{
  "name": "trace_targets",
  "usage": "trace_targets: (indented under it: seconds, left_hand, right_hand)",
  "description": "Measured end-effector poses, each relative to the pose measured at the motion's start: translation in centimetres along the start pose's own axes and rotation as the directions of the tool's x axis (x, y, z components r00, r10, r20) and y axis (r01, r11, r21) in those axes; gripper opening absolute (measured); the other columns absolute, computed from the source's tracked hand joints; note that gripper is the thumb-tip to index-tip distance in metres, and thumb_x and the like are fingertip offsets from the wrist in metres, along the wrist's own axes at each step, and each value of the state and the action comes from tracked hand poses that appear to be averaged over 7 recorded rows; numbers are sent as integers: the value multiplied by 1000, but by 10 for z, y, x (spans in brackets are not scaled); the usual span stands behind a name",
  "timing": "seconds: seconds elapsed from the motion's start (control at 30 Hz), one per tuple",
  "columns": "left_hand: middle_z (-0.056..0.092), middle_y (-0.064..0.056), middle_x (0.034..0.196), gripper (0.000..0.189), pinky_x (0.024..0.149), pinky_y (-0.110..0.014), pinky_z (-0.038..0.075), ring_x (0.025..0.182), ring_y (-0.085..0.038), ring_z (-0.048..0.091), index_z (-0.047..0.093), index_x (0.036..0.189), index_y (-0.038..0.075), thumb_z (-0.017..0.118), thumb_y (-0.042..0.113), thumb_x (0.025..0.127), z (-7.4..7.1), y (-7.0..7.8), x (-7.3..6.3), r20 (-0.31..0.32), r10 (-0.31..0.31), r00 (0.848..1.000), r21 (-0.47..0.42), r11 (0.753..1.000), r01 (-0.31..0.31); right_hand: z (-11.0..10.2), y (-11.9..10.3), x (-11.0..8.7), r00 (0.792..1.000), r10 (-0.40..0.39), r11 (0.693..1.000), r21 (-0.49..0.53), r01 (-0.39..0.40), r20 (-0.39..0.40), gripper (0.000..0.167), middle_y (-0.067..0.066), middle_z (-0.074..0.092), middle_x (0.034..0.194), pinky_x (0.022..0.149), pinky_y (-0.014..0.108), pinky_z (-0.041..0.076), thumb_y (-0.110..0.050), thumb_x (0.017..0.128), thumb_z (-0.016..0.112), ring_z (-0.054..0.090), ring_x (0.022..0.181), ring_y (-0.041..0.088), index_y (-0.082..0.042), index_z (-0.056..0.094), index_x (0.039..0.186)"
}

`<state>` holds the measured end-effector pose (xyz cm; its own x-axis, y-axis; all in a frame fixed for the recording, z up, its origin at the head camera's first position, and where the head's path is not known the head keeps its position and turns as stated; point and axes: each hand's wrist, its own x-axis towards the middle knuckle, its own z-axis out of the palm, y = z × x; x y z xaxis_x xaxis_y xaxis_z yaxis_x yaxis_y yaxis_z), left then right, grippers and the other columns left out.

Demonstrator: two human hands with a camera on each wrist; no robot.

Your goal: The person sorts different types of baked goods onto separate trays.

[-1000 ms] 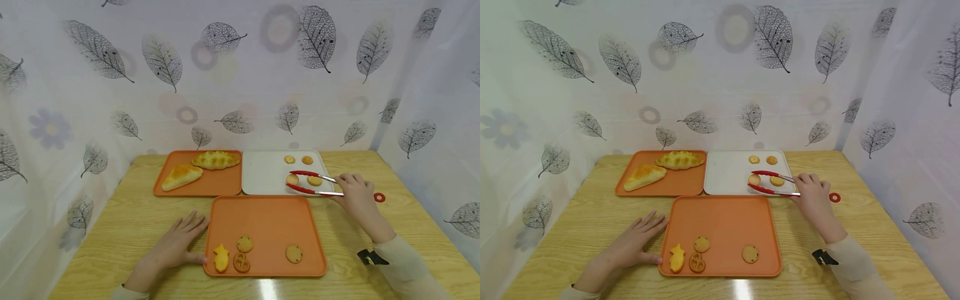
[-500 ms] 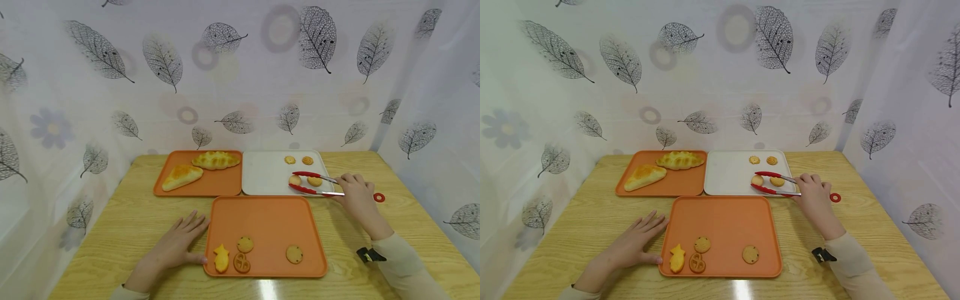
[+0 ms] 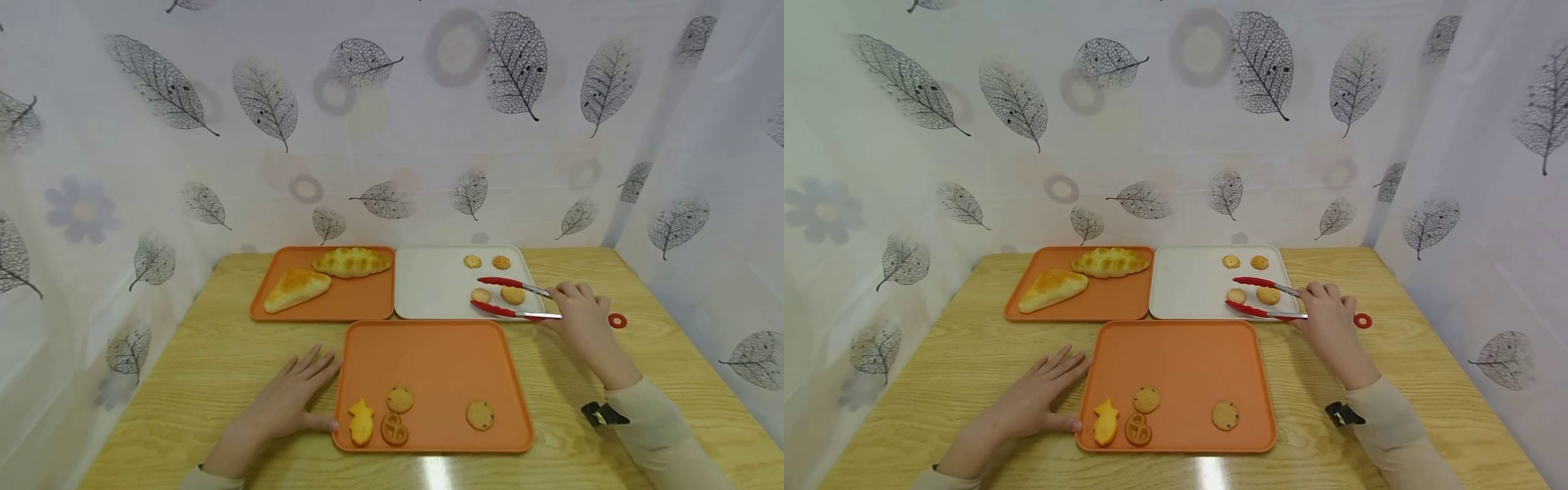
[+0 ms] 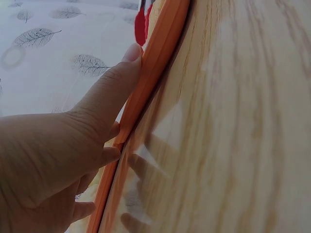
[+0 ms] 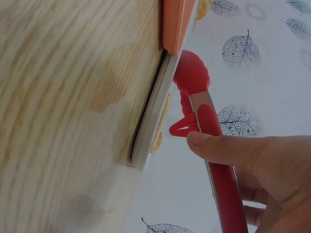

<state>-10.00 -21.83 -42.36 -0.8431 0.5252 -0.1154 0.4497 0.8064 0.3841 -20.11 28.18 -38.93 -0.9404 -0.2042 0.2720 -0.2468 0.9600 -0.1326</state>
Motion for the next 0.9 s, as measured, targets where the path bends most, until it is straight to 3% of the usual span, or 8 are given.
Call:
trace_targets:
  seconds: [0.27, 0.53, 0.73, 0.9]
  left_hand:
    - [31, -12, 159, 101, 115, -66, 21, 151, -38, 16, 30, 155, 15, 61, 71, 76, 3, 0, -1, -10, 2, 1000, 0, 1000, -2]
    - [32, -11, 159, 101, 114, -67, 22, 151, -37, 16, 29, 155, 16, 61, 71, 76, 5, 2, -2, -27, -1, 1000, 11, 1000, 2]
    - [31, -11, 159, 101, 114, -67, 21, 151, -37, 15, 28, 155, 17, 60, 71, 77, 7, 7, -4, -21, -11, 1000, 12, 1000, 11]
    - [31, -11, 159, 101, 115, -67, 20, 151, -37, 15, 29, 155, 16, 61, 71, 77, 8, 13, -7, -17, -22, 1000, -1, 1000, 22]
  right_hand:
    - [-5, 8, -5, 1000, 9, 1000, 22, -8, -23, 59, 21, 57, 116, 75, 63, 36, -22, 70, 86, 46, 106, 44, 1, 64, 119]
    - [-17, 17, -16, 999, -42, 992, 117, 42, -10, 61, 19, 58, 111, 73, 64, 35, -22, 66, 88, 47, 98, 39, 2, 66, 118]
    - [-27, 22, -23, 988, -151, 979, 145, 144, 38, 60, 16, 62, 106, 65, 50, 36, -25, 61, 91, 51, 92, 35, 1, 70, 111]
    - [-30, 27, -28, 956, -284, 950, 157, 271, 66, 61, 11, 65, 102, 63, 36, 37, -28, 57, 92, 54, 90, 30, -2, 73, 108]
